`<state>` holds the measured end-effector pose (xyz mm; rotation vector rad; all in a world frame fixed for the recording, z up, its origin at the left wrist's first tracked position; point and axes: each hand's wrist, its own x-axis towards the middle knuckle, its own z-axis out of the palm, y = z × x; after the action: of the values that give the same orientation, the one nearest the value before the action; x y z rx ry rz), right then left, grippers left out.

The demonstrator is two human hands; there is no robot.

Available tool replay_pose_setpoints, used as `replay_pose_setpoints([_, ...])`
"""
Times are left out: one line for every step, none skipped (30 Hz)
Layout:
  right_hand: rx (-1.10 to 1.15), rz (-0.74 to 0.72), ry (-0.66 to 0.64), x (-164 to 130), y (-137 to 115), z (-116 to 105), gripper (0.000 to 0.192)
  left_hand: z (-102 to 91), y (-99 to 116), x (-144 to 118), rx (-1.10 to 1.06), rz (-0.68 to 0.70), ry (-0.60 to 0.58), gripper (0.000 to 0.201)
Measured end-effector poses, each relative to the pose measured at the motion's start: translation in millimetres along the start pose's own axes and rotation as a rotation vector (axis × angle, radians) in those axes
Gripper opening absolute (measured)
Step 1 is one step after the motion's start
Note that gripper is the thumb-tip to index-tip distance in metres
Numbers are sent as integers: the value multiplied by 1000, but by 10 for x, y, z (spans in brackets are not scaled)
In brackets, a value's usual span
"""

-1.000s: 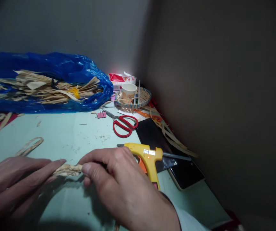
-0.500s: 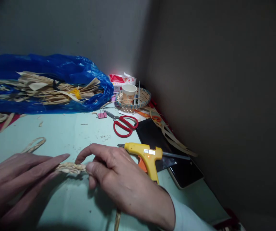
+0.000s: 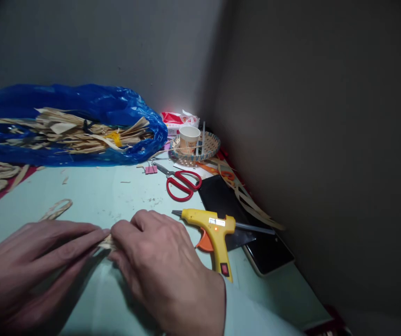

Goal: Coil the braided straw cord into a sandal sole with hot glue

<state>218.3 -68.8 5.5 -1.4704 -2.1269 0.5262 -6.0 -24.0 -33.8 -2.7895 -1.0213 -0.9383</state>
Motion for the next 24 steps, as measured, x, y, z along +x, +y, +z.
replay_pose_setpoints([-70,-49,35,1,0,18,7,-11,16,14,5,12,-12,37])
replay_pose_setpoints([-131,-109,72,0,5,34,7,-25,31,30,7,15,-13,37])
replay_pose_setpoints([-184,-170,107,-3,16,48,7,-38,42,48,9,24,-7,36])
replay_pose_setpoints([-225,-222,131,-7,31,59,7,-49,45,65,13,41,0,36])
replay_pose_setpoints([-252,-264,151,-13,49,69,7,-57,38,81,19,62,7,35])
replay_pose_setpoints([-266,-289,165,-18,68,78,8,-62,22,95,28,85,10,33])
replay_pose_setpoints([-269,-301,179,-23,85,86,10,-62,-2,106,43,112,8,32])
replay_pose_setpoints([-264,-307,187,-27,99,93,11,-60,-31,114,61,152,1,31])
replay_pose_setpoints([-253,-307,192,-30,108,99,12,-54,-58,117,80,199,-11,31])
replay_pose_setpoints([-241,-303,192,-32,112,104,11,-47,-79,118,97,231,-21,32])
replay_pose_setpoints([-230,-302,190,-33,110,110,11,-40,-89,117,105,256,-28,33])
replay_pose_setpoints([-223,-301,190,-32,103,117,11,-34,-85,115,101,235,-18,33])
replay_pose_setpoints([-219,-300,190,-30,92,125,11,-31,-68,113,82,181,-4,30])
replay_pose_setpoints([-219,-301,195,-28,80,135,11,-30,-42,114,61,143,11,27])
replay_pose_setpoints([-221,-298,207,-24,69,147,12,-34,-11,116,53,133,29,25])
replay_pose_setpoints([-221,-293,215,-21,59,160,13,-41,18,121,40,142,37,25])
replay_pose_setpoints([-215,-291,226,-17,54,175,15,-51,39,128,29,152,53,26])
replay_pose_setpoints([-207,-292,233,-14,52,190,16,-62,50,134,19,162,62,27])
replay_pose_setpoints([-198,-299,233,-12,53,205,16,-72,49,140,9,172,68,29])
replay_pose_setpoints([-190,-313,240,-11,57,216,17,-80,37,144,5,174,73,31])
replay_pose_setpoints([-187,-328,248,-12,61,224,17,-85,19,146,9,195,69,32])
replay_pose_setpoints([-190,-343,259,-14,63,226,17,-85,2,147,17,214,63,34])
replay_pose_setpoints([-196,-353,265,-18,62,220,16,-82,-9,148,28,227,59,35])
replay_pose_setpoints([-205,-356,262,-23,59,209,15,-75,-9,151,37,230,59,34])
